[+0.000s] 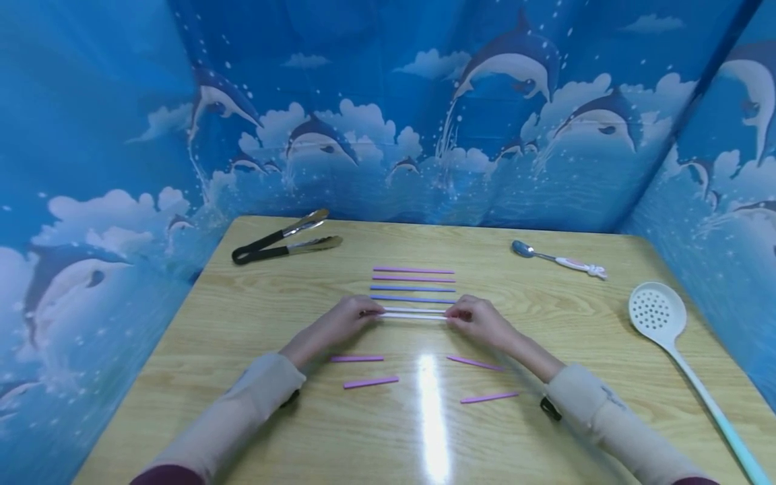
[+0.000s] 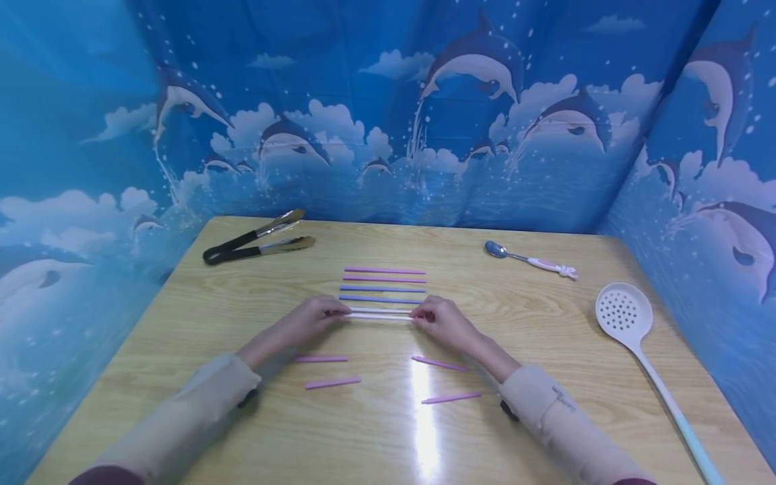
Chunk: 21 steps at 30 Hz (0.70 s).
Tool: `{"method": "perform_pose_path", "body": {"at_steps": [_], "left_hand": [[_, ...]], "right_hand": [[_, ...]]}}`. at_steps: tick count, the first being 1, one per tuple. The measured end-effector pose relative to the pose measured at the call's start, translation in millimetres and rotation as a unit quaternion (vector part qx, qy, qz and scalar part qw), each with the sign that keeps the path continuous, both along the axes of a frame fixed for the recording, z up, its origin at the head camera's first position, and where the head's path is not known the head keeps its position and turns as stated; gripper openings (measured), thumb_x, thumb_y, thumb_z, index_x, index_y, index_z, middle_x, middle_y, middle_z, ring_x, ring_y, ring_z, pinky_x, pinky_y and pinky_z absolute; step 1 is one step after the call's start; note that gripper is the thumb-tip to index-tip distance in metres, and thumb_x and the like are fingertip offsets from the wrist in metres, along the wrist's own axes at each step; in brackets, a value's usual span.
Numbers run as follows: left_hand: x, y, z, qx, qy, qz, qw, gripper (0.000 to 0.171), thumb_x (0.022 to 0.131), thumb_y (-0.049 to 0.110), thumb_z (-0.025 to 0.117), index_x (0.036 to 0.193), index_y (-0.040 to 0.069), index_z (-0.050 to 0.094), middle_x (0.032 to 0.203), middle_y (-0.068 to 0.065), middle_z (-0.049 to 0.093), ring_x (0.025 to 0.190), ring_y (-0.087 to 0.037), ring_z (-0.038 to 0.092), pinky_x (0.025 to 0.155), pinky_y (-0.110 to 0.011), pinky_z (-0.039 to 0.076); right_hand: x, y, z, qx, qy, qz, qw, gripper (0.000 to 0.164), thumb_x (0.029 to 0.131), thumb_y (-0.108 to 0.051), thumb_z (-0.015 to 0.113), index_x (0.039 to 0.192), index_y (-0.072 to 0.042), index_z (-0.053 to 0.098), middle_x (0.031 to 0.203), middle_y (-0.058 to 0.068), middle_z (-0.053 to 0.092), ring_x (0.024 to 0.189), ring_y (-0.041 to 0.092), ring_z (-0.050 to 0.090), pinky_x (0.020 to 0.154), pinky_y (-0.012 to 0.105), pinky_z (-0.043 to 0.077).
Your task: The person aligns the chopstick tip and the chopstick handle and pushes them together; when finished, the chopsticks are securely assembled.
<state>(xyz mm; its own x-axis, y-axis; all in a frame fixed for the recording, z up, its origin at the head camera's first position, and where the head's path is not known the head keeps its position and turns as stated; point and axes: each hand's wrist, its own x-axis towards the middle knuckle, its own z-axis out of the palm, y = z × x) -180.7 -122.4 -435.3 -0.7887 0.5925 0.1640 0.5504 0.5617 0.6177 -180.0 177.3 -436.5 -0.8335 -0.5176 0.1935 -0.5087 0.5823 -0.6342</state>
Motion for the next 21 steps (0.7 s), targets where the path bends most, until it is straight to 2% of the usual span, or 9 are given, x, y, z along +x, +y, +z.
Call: {"method": "perform_pose_path", "body": {"at_steps": [7,12,21], "left_hand": [[-6.3,4.5,-8.6,-0.025,0.019,-0.018,0.9993,0.015,0.085,0.002,0.065,0.099,-0.002,0.07,0.097,-0.015,0.07,0.092,-0.027,0.066,0.085,-0.032,0.054],[-8.5,6.2,-13.2,-0.034,0.035,-0.021,0.9986,0.014,0.085,0.001,0.066,0.098,-0.003,0.07,0.095,-0.016,0.07,0.09,-0.028,0.066,0.084,-0.032,0.054],[-8.8,6.7,-12.8,-0.04,-0.004,-0.005,0.9992,0.016,0.086,0.001,0.065,0.101,-0.002,0.07,0.099,-0.016,0.07,0.093,-0.028,0.065,0.086,-0.033,0.054]], "right_hand": [[-4.6,-1.0,-5.9,0.015,-0.036,-0.016,0.999,0.007,0.082,-0.002,0.07,0.089,0.001,0.071,0.078,0.003,0.063,0.07,0.008,0.053,0.062,0.019,0.048],[-6.9,-2.0,-8.6,0.025,-0.043,-0.015,0.999,0.006,0.083,-0.001,0.069,0.088,0.001,0.071,0.077,0.004,0.064,0.07,0.009,0.053,0.062,0.019,0.047],[-3.8,-5.1,-4.8,0.023,-0.063,-0.029,0.997,0.007,0.084,-0.002,0.068,0.09,0.001,0.071,0.079,0.004,0.064,0.072,0.01,0.055,0.064,0.019,0.048]]}}
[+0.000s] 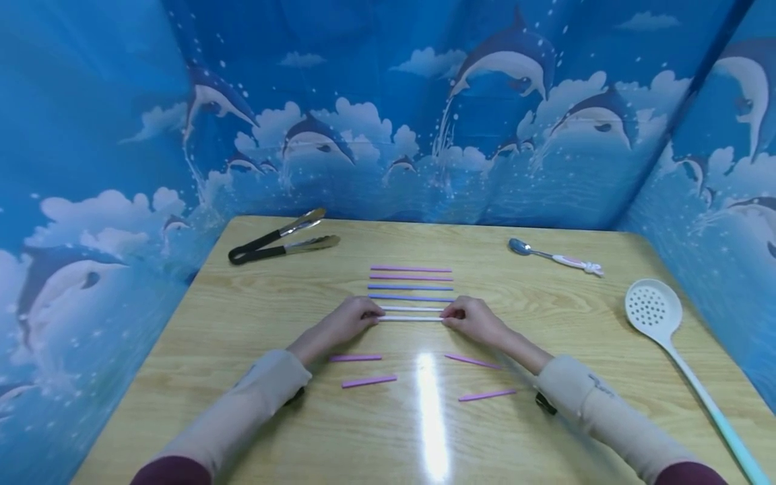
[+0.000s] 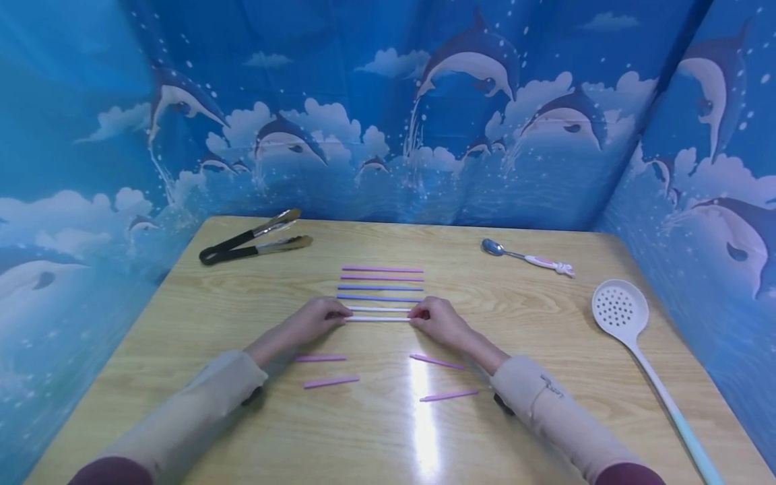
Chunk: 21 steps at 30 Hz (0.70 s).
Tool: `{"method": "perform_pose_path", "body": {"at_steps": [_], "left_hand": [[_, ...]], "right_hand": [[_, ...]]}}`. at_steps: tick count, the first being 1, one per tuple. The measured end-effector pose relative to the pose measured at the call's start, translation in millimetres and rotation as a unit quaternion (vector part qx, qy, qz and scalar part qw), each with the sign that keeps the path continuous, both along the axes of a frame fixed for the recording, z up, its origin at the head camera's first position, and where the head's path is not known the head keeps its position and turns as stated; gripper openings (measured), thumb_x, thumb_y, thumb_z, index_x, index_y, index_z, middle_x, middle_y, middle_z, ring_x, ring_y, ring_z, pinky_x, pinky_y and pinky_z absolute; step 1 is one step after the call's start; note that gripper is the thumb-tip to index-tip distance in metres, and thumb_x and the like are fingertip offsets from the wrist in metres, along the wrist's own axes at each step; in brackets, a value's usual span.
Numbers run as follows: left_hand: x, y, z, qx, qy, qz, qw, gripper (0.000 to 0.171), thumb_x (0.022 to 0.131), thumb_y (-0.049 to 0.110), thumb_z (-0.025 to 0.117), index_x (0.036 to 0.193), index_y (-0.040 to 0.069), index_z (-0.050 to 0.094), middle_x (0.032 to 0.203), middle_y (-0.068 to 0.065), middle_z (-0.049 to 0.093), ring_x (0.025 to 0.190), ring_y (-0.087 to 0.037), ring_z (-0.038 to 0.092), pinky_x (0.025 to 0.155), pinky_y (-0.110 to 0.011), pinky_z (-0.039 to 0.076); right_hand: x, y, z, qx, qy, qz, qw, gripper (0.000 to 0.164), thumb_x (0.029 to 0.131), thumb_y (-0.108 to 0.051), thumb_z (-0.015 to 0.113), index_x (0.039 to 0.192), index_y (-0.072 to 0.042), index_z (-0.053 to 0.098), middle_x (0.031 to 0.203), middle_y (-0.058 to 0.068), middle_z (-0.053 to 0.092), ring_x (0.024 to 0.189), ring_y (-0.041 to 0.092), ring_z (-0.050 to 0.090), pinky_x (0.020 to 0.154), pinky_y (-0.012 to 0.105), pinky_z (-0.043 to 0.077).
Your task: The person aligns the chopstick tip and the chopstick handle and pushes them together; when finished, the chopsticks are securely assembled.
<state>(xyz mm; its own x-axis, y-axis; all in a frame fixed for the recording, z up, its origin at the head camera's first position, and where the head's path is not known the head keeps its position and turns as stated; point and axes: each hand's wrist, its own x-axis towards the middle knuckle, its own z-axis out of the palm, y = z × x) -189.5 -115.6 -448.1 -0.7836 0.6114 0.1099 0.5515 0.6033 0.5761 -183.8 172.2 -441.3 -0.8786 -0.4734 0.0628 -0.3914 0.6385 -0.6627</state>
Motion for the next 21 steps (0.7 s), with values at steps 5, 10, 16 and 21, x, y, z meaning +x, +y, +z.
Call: {"method": "perform_pose_path", "body": {"at_steps": [5,10,16,21], "left_hand": [[0.3,-0.5,-0.3,0.0,-0.004,0.001,1.0,0.016,0.086,0.001,0.065,0.101,-0.002,0.07,0.099,-0.016,0.069,0.094,-0.028,0.065,0.086,-0.033,0.054],[-1.0,-0.4,-0.4,0.007,-0.004,0.002,1.0,0.017,0.086,0.002,0.065,0.101,-0.003,0.069,0.099,-0.016,0.069,0.094,-0.028,0.065,0.086,-0.033,0.054],[0.1,-3.2,1.6,0.014,0.003,-0.002,0.9999,0.017,0.086,0.004,0.066,0.101,-0.004,0.069,0.099,-0.017,0.069,0.094,-0.029,0.065,0.088,-0.035,0.053],[4.5,-7.4,4.1,0.025,0.01,0.005,0.9996,0.019,0.086,0.004,0.066,0.103,-0.004,0.068,0.097,-0.016,0.069,0.092,-0.028,0.065,0.086,-0.036,0.053]], "right_hand": [[0.6,-0.5,1.1,0.0,0.001,-0.001,1.0,0.008,0.084,-0.003,0.068,0.09,0.001,0.071,0.079,0.004,0.063,0.072,0.01,0.054,0.064,0.019,0.048],[-1.4,-0.9,0.6,-0.003,0.007,0.003,1.0,0.008,0.084,-0.002,0.068,0.09,0.002,0.071,0.079,0.005,0.064,0.071,0.011,0.056,0.064,0.019,0.049],[-1.9,0.2,0.2,-0.007,0.005,-0.002,1.0,0.008,0.083,-0.002,0.069,0.09,0.001,0.071,0.08,0.006,0.064,0.073,0.012,0.056,0.066,0.02,0.05],[1.3,4.1,2.4,-0.013,-0.008,-0.018,1.0,0.011,0.084,-0.004,0.069,0.093,0.001,0.071,0.083,0.007,0.065,0.076,0.015,0.058,0.069,0.021,0.05]]}}
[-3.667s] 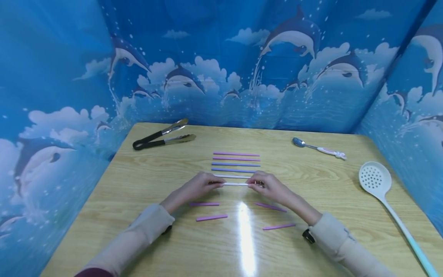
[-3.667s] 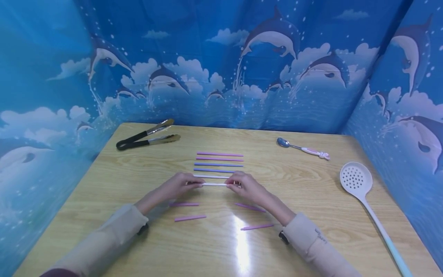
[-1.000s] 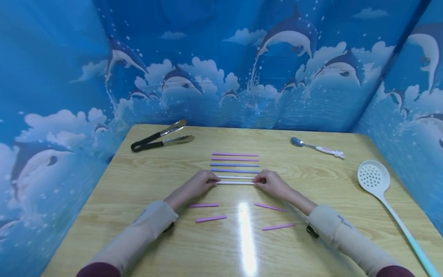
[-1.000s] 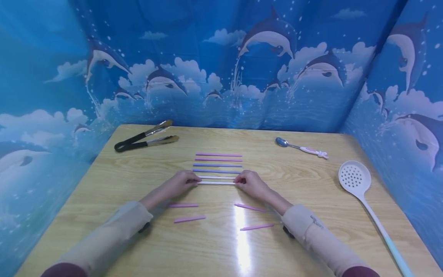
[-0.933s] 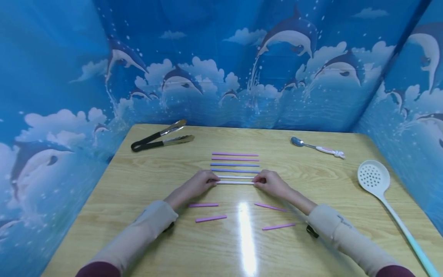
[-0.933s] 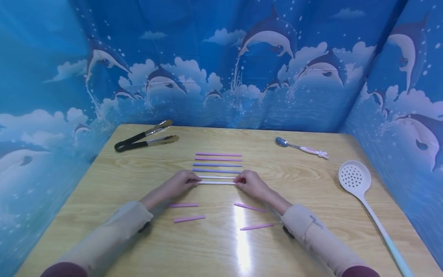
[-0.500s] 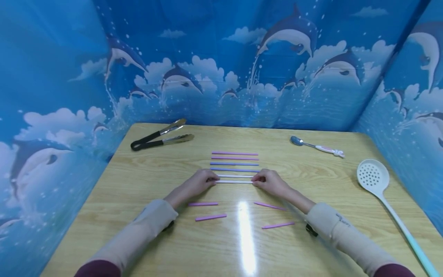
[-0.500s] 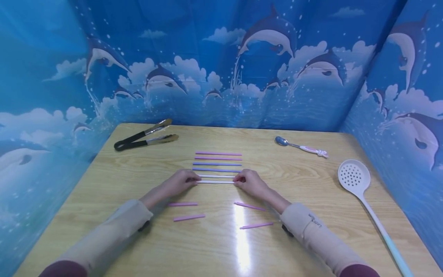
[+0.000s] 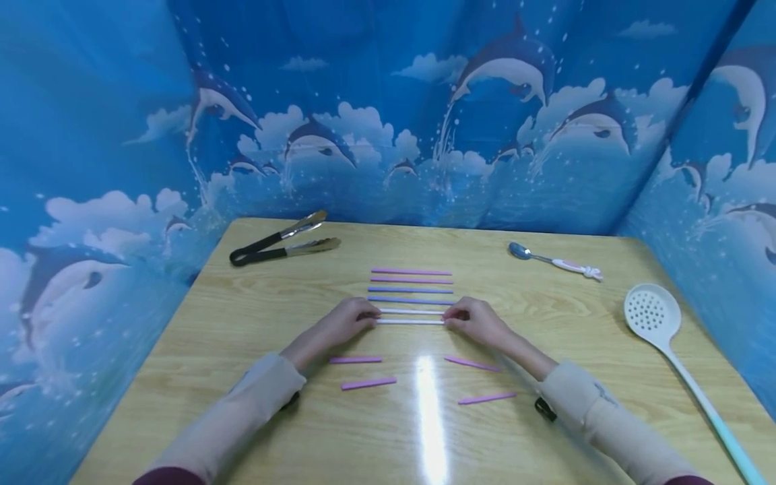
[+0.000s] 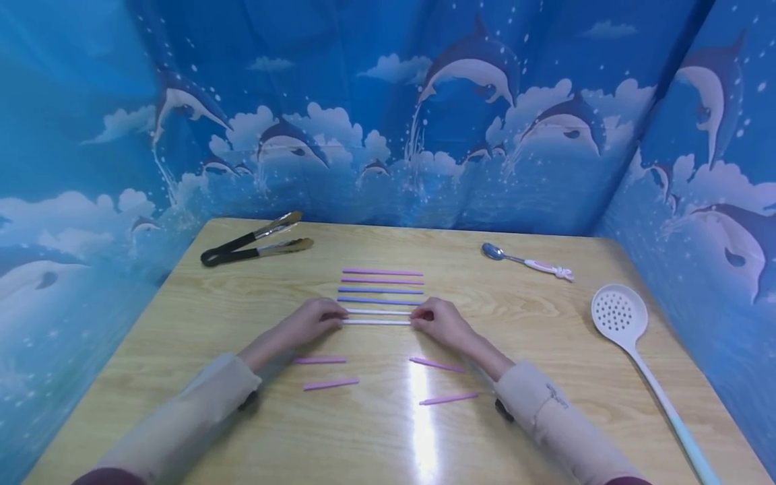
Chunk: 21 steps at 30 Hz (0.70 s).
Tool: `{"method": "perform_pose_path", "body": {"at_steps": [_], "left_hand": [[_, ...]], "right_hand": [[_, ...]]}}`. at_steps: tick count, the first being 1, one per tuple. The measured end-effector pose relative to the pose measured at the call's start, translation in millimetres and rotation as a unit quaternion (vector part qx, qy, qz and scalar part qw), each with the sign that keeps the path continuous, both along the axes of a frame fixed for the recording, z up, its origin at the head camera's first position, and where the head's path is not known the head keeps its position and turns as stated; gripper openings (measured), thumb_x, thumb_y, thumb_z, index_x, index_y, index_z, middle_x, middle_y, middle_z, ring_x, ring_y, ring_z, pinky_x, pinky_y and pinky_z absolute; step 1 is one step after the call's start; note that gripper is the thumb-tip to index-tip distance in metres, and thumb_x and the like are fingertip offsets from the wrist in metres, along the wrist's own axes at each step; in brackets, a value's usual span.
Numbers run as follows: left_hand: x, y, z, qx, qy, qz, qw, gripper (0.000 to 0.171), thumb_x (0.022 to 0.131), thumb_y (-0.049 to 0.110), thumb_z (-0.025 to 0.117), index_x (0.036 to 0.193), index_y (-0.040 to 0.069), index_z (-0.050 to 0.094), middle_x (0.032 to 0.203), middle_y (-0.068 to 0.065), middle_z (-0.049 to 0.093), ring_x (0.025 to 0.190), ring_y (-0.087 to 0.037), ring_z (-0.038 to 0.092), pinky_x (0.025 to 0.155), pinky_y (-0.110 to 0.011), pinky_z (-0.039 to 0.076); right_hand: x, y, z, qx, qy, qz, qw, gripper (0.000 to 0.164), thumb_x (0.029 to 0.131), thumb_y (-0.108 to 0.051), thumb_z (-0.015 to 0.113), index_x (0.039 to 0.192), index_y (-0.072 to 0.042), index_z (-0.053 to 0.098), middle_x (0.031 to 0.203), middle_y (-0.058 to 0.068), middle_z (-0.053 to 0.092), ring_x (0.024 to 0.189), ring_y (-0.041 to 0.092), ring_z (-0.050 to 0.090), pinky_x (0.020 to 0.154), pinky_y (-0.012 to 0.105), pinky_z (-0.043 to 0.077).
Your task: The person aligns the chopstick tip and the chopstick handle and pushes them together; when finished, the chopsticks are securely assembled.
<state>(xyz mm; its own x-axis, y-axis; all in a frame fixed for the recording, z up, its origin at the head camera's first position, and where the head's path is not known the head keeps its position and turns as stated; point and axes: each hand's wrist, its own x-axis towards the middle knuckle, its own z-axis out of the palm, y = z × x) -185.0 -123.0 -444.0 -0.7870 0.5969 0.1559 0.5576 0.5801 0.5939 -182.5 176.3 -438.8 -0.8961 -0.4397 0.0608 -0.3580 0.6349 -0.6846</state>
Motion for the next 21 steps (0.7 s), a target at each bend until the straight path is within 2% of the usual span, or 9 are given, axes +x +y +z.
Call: {"method": "perform_pose_path", "body": {"at_steps": [6,12,17,21], "left_hand": [[8.4,-5.6,0.5,0.0,-0.001,0.014,0.9999,0.022,0.087,0.006,0.065,0.106,-0.004,0.067,0.098,-0.015,0.069,0.09,-0.026,0.064,0.083,-0.034,0.054],[20.9,-12.9,2.2,0.013,-0.054,0.022,0.9982,0.024,0.089,0.009,0.064,0.109,-0.003,0.067,0.097,-0.011,0.069,0.088,-0.021,0.064,0.08,-0.026,0.054],[31.4,-17.2,2.9,0.015,-0.099,0.004,0.995,0.025,0.089,0.011,0.064,0.11,-0.003,0.067,0.098,-0.011,0.07,0.089,-0.02,0.065,0.079,-0.024,0.054],[38.5,-18.9,4.0,0.012,-0.131,-0.01,0.9912,0.025,0.089,0.011,0.065,0.109,-0.003,0.067,0.102,-0.013,0.069,0.094,-0.023,0.065,0.085,-0.028,0.054]], "right_hand": [[8.0,8.0,2.8,-0.006,-0.005,-0.006,1.0,0.013,0.083,-0.006,0.071,0.094,0.002,0.07,0.083,0.007,0.066,0.075,0.013,0.059,0.067,0.02,0.051],[20.4,12.9,4.6,-0.002,-0.028,0.006,1.0,0.016,0.083,-0.01,0.071,0.096,0.0,0.07,0.085,0.004,0.065,0.076,0.011,0.057,0.067,0.02,0.05],[33.4,14.6,4.1,0.001,-0.05,0.031,0.998,0.019,0.083,-0.014,0.072,0.097,-0.001,0.07,0.088,0.002,0.066,0.078,0.009,0.058,0.069,0.02,0.05],[42.6,17.3,4.6,0.007,-0.059,0.046,0.997,0.021,0.083,-0.016,0.073,0.098,-0.002,0.07,0.087,0.0,0.066,0.078,0.006,0.057,0.069,0.019,0.05]]}}
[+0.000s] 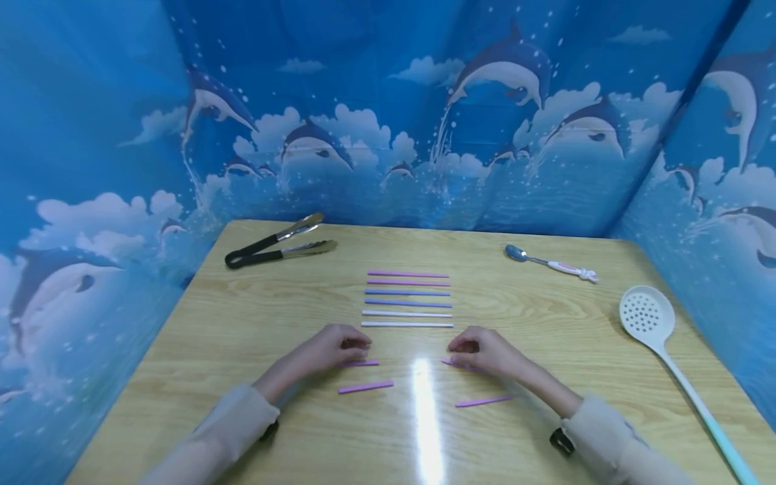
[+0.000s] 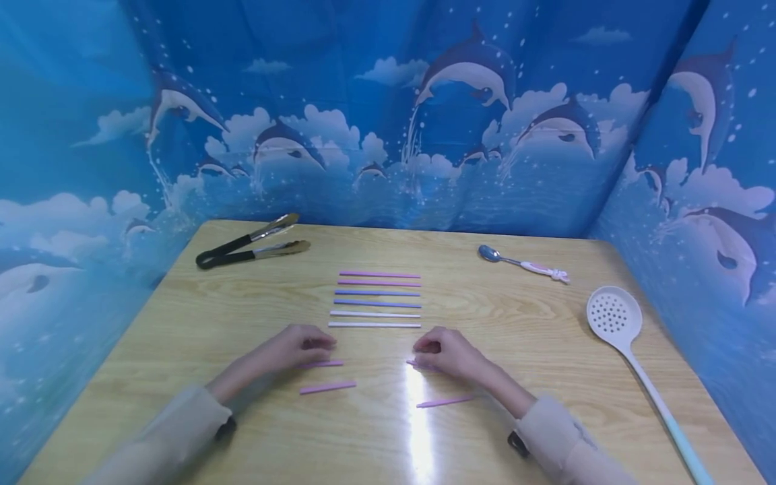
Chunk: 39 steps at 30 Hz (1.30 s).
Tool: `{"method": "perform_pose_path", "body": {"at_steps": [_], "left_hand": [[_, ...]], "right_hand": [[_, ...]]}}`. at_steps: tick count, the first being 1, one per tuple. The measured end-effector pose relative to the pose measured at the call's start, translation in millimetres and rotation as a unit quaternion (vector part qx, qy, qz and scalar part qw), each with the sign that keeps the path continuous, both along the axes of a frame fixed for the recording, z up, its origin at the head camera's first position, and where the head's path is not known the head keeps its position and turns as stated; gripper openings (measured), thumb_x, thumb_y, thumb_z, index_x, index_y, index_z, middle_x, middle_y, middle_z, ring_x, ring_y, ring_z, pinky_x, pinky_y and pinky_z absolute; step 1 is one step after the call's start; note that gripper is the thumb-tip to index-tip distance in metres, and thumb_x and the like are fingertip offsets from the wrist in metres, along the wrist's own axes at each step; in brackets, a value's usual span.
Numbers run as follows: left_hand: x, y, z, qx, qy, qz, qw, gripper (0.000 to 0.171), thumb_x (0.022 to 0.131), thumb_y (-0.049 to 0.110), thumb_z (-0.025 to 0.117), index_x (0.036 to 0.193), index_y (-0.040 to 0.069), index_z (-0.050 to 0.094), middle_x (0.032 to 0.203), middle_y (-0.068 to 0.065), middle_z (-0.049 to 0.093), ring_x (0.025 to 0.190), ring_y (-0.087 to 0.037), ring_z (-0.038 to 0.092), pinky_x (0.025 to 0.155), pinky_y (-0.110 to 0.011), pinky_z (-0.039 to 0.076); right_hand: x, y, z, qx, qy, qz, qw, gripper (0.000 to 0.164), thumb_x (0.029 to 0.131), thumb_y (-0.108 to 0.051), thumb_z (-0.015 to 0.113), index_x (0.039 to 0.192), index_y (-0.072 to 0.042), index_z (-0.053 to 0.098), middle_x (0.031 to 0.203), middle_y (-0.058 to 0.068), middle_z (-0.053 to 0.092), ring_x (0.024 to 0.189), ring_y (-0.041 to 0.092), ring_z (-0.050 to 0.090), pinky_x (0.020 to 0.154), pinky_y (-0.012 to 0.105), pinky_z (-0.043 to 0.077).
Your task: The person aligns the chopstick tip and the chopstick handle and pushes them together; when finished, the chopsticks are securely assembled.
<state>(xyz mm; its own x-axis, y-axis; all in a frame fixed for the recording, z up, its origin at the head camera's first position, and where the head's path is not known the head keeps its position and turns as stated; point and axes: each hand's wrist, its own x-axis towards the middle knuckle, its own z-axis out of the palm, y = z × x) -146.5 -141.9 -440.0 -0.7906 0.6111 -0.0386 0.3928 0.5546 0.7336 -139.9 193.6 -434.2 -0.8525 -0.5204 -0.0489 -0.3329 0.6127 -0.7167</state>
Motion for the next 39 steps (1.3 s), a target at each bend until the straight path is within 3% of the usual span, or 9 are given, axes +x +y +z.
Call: {"method": "perform_pose_path", "body": {"at_steps": [9,16,23,28,39], "left_hand": [[7.6,-2.2,0.6,-0.001,-0.028,-0.036,0.9989,0.028,0.083,0.009,0.07,0.108,-0.004,0.066,0.099,-0.011,0.069,0.089,-0.018,0.065,0.08,-0.021,0.053],[5.9,-2.6,-3.4,-0.012,-0.006,-0.057,0.9983,0.025,0.082,0.003,0.07,0.105,-0.005,0.067,0.094,-0.01,0.068,0.083,-0.013,0.063,0.075,-0.018,0.052],[6.6,-2.1,-2.2,-0.019,0.006,-0.056,0.9982,0.022,0.082,0.001,0.069,0.103,-0.004,0.068,0.093,-0.01,0.068,0.082,-0.013,0.063,0.074,-0.017,0.052],[6.7,-1.3,-1.2,-0.027,0.0,-0.05,0.9984,0.021,0.083,0.002,0.068,0.103,-0.001,0.069,0.093,-0.008,0.069,0.083,-0.013,0.063,0.075,-0.018,0.052],[4.6,3.7,1.5,-0.022,0.029,-0.051,0.998,0.019,0.086,0.006,0.067,0.103,0.001,0.07,0.095,-0.007,0.069,0.087,-0.017,0.063,0.079,-0.023,0.053]], "right_hand": [[10.6,7.3,0.2,-0.031,0.008,0.035,0.999,0.02,0.08,-0.015,0.074,0.093,-0.001,0.07,0.078,-0.005,0.062,0.07,0.002,0.053,0.061,0.019,0.049],[10.5,9.9,-3.9,-0.025,-0.004,0.037,0.999,0.014,0.08,-0.01,0.073,0.092,-0.002,0.071,0.076,-0.007,0.061,0.068,0.0,0.05,0.059,0.02,0.048],[9.9,8.1,-2.3,0.006,-0.015,0.03,0.999,0.011,0.081,-0.007,0.072,0.092,-0.004,0.071,0.079,-0.004,0.064,0.068,0.0,0.05,0.061,0.018,0.047],[9.3,7.7,-1.8,0.009,-0.012,0.035,0.999,0.009,0.082,-0.008,0.071,0.091,-0.005,0.072,0.08,-0.004,0.064,0.069,0.0,0.05,0.061,0.018,0.046],[6.0,4.4,1.5,0.002,-0.017,0.028,0.999,0.011,0.082,-0.008,0.071,0.092,-0.006,0.072,0.082,-0.003,0.064,0.071,0.003,0.051,0.062,0.019,0.047]]}}
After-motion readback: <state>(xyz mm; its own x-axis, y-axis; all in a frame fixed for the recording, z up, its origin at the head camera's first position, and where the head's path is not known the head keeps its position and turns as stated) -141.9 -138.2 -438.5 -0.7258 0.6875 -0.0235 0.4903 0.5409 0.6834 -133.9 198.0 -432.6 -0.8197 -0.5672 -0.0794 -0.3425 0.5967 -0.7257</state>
